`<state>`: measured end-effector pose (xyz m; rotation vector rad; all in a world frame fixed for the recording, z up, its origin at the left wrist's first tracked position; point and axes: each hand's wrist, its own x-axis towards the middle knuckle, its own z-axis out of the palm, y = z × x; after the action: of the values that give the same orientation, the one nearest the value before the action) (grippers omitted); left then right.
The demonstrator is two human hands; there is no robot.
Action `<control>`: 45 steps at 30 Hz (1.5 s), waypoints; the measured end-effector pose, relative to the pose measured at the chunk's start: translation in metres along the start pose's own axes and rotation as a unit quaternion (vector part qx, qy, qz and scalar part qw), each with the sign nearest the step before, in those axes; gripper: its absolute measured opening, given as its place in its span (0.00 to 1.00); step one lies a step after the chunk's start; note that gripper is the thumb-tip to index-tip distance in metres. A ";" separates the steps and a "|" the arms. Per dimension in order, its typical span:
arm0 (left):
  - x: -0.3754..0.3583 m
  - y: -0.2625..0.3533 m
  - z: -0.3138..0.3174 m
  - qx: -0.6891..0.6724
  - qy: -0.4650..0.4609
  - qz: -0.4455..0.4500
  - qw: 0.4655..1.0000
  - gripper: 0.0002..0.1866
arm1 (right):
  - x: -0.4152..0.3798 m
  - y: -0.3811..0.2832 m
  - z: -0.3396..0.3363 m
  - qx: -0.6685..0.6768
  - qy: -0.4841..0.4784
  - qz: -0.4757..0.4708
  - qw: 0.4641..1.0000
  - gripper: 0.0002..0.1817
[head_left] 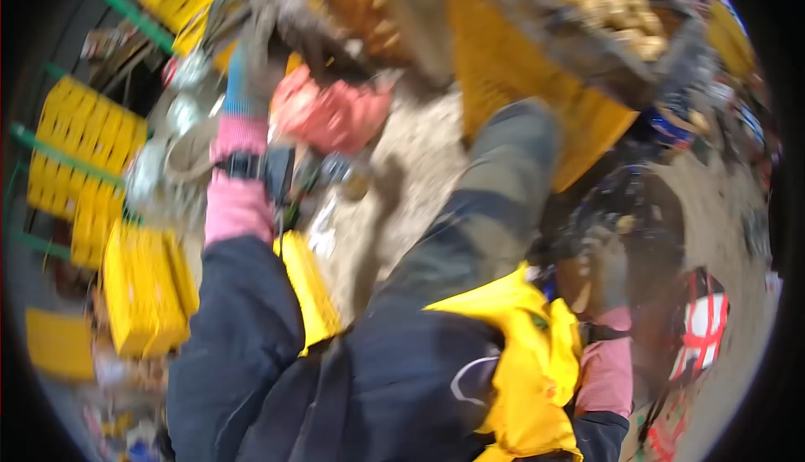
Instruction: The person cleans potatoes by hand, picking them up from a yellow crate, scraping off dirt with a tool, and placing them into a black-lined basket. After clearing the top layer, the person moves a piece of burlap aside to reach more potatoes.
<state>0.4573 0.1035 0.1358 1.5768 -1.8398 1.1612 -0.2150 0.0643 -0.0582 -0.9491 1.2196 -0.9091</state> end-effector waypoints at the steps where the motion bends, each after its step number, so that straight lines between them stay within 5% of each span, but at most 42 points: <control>1: -0.018 0.001 0.036 -0.049 -0.023 -0.055 0.997 0.22 | -0.004 -0.008 0.002 -0.016 0.015 -0.030 0.999 0.20; 3: -0.063 0.011 0.120 -0.227 -0.080 -0.219 0.946 0.17 | -0.009 -0.016 0.001 0.036 0.028 -0.060 0.997 0.18; 4: -0.086 0.020 0.160 -0.467 -0.078 -0.363 0.803 0.15 | -0.004 -0.006 -0.008 0.075 0.028 -0.054 0.995 0.19; 5: -0.100 0.031 0.192 -0.661 -0.027 -0.478 0.578 0.14 | -0.002 -0.003 -0.019 0.064 0.026 -0.053 0.996 0.20; 6: -0.113 0.037 0.220 -0.722 0.006 -0.548 0.422 0.14 | -0.005 -0.001 -0.026 0.073 0.051 -0.047 0.995 0.20; 7: -0.127 0.040 0.243 -0.716 -0.033 -0.554 0.424 0.14 | -0.007 0.001 -0.032 0.081 0.073 -0.036 0.993 0.19; 10: -0.183 0.011 0.314 -0.517 -0.293 -0.411 0.692 0.19 | -0.015 -0.004 -0.038 0.083 0.114 -0.008 0.990 0.19; 13: -0.156 0.027 0.320 -0.145 -0.236 -0.164 0.947 0.19 | -0.009 0.004 -0.041 0.066 0.130 0.004 0.989 0.18; 15: -0.111 0.012 0.286 -0.215 -0.267 -0.292 0.893 0.18 | -0.013 0.005 -0.037 0.065 0.134 0.030 0.988 0.18; 17: -0.039 0.015 0.240 -0.118 -0.075 -0.101 0.985 0.15 | -0.009 0.011 -0.041 0.072 0.123 0.042 0.989 0.17; 23: 0.225 0.000 0.096 -0.080 0.112 0.017 0.990 0.16 | 0.015 0.005 -0.037 0.093 0.137 0.066 0.984 0.15; 29: 0.400 0.150 0.026 -0.334 0.161 0.207 0.905 0.22 | 0.054 0.005 -0.025 0.100 0.127 0.079 0.984 0.17; 30: 0.459 0.169 0.070 -0.342 0.204 0.364 0.842 0.20 | 0.060 0.006 -0.023 0.097 0.126 0.078 0.984 0.17; 31: 0.472 0.176 0.107 -0.160 0.158 0.274 0.935 0.17 | 0.064 0.003 -0.020 0.094 0.125 0.077 0.985 0.17; 32: 0.495 0.199 0.163 -0.480 -0.046 0.171 0.860 0.16 | 0.066 0.000 -0.019 0.095 0.112 0.073 0.987 0.18; 34: 0.495 0.249 0.249 -0.651 -0.289 0.112 0.693 0.17 | 0.068 -0.012 -0.012 0.088 0.115 0.060 0.988 0.18; 35: 0.475 0.272 0.275 -0.572 -0.327 0.181 0.730 0.20 | 0.070 -0.017 -0.010 0.084 0.115 0.053 0.988 0.18; 37: 0.434 0.306 0.298 -0.389 -0.386 0.310 0.777 0.27 | 0.071 -0.024 -0.009 0.082 0.114 0.054 0.989 0.19; 39: 0.385 0.323 0.270 -0.162 -0.418 0.253 0.857 0.28 | 0.073 -0.026 -0.012 0.069 0.108 0.057 0.990 0.21; 45: 0.381 0.332 0.278 -0.123 -0.345 0.297 0.882 0.19 | 0.077 -0.039 -0.004 0.092 0.078 0.070 0.990 0.22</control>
<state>0.0980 -0.3453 0.1819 1.4083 -2.9530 0.5274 -0.2122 -0.0212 -0.0474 -0.6465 1.2924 -0.9785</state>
